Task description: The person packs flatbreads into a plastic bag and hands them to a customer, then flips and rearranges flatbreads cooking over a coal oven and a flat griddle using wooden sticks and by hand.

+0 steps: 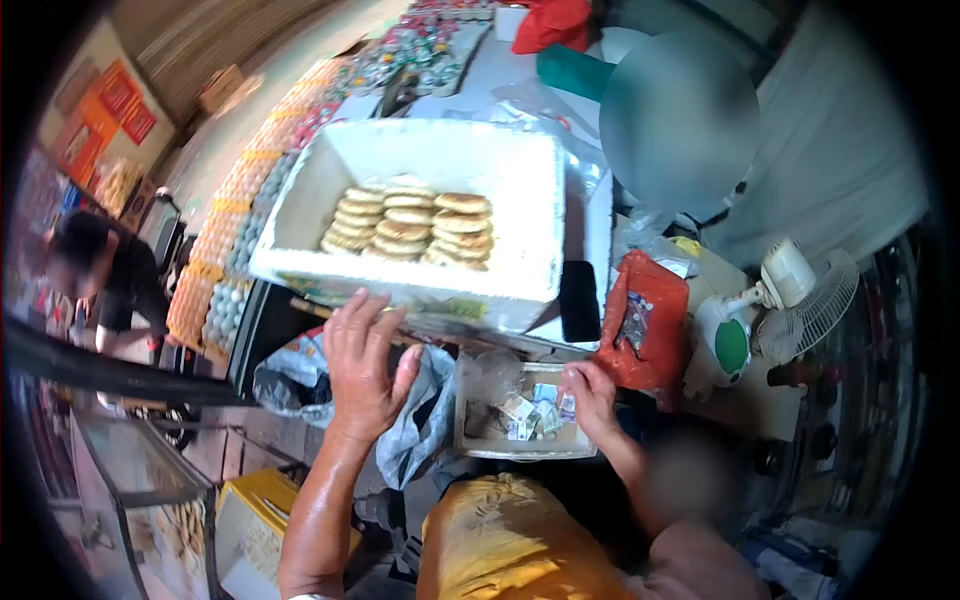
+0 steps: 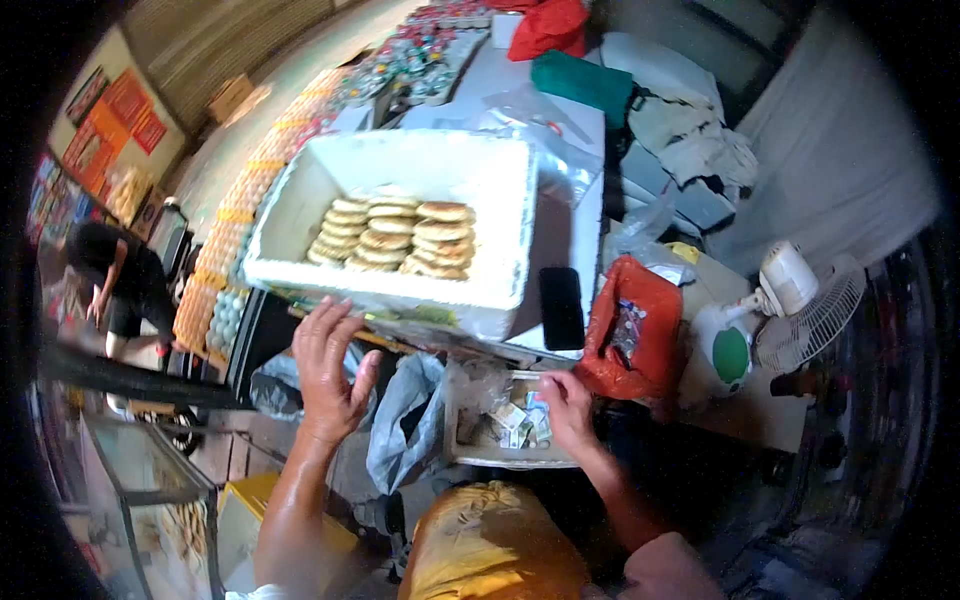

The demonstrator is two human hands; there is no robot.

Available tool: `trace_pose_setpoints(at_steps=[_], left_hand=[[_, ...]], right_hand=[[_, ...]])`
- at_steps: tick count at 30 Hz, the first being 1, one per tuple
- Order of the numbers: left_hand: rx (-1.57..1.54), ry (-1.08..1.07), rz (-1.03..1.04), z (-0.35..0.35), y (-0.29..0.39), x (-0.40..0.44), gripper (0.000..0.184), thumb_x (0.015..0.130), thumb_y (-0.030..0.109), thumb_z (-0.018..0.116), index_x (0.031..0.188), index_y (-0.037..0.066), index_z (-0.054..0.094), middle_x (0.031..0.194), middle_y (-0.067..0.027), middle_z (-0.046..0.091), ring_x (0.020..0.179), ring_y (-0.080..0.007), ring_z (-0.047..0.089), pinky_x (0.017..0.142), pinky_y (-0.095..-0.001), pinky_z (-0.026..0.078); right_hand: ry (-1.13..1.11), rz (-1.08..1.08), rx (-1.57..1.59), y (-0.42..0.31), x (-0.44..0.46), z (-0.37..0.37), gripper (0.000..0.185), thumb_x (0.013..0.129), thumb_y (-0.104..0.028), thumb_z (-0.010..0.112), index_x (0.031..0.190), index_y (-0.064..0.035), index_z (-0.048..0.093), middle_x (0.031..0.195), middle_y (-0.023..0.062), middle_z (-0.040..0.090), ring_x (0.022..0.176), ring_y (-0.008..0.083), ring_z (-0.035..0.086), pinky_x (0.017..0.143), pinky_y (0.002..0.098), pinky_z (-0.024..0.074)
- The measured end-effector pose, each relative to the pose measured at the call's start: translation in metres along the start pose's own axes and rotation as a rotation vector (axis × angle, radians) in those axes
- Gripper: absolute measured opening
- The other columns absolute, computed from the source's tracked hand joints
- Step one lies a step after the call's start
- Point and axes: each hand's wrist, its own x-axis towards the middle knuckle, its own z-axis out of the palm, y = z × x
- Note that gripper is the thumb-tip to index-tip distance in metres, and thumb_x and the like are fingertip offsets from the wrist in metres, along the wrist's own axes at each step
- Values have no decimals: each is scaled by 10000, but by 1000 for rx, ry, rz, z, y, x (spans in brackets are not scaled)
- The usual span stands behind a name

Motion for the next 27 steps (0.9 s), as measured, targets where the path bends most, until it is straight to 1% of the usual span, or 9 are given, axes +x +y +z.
trace_pose_setpoints(at_steps=[2,3,8,11,12,15,19,25,27], left_hand=[[-1,21,20,-11,-11,16,383,864,249,645,1181,41,586,1259,-158,552,1256,-373,456,1058,-476,319],[-28,-27,-18,32,25,46,378,872,233,639,1189,36,583,1252,-159,556,1250,-371,459,1056,-465,322],[-95,102,-102,87,18,107,393,859,206,640,1207,37,573,1244,-158,565,1222,-369,474,1041,-467,326],[85,80,-176,107,22,114,420,894,235,570,1268,45,535,1280,-158,550,1261,-370,452,1058,-473,298],[99,61,-180,109,20,116,428,902,249,558,1277,46,531,1287,-159,546,1264,-374,448,1058,-476,297],[119,-49,-176,102,23,123,411,935,224,522,1298,32,512,1293,-188,537,1243,-383,456,1055,-475,315],[60,-104,-213,106,15,127,419,935,275,505,1287,50,532,1255,-167,557,1244,-395,453,1038,-494,315],[67,-162,-213,106,12,128,393,934,280,509,1258,61,550,1265,-144,562,1237,-383,466,1024,-487,332],[62,-172,-204,105,13,130,389,929,276,514,1252,65,555,1264,-145,562,1235,-383,470,1021,-489,340]], right_hand=[[36,-129,-136,-33,23,21,150,951,-112,564,986,18,631,869,58,646,756,137,651,698,255,512],[62,-85,-81,-31,56,-32,150,946,-115,571,983,17,633,848,50,650,758,125,649,699,256,509],[179,-369,-439,-61,209,-46,118,885,-117,613,936,-19,656,899,147,682,866,296,658,786,363,506],[234,-556,-561,-39,302,-55,112,887,-118,587,933,-59,670,891,149,666,878,335,637,795,394,500],[234,-480,-548,-43,327,-55,118,888,-118,580,939,-69,675,929,156,662,904,345,628,797,417,497],[332,-607,-724,-37,399,-58,177,866,-120,588,1016,-53,654,992,177,639,983,373,601,864,441,482],[292,-394,-1000,-46,443,-51,376,854,-161,642,1223,-119,585,1273,156,518,1144,365,531,936,449,458],[-13,-180,-1203,-56,466,-55,179,841,-109,629,997,-36,676,987,161,667,908,327,657,773,430,531],[-167,-143,-717,-45,473,-56,110,815,-123,662,868,-30,686,810,169,675,755,289,664,719,409,520]])
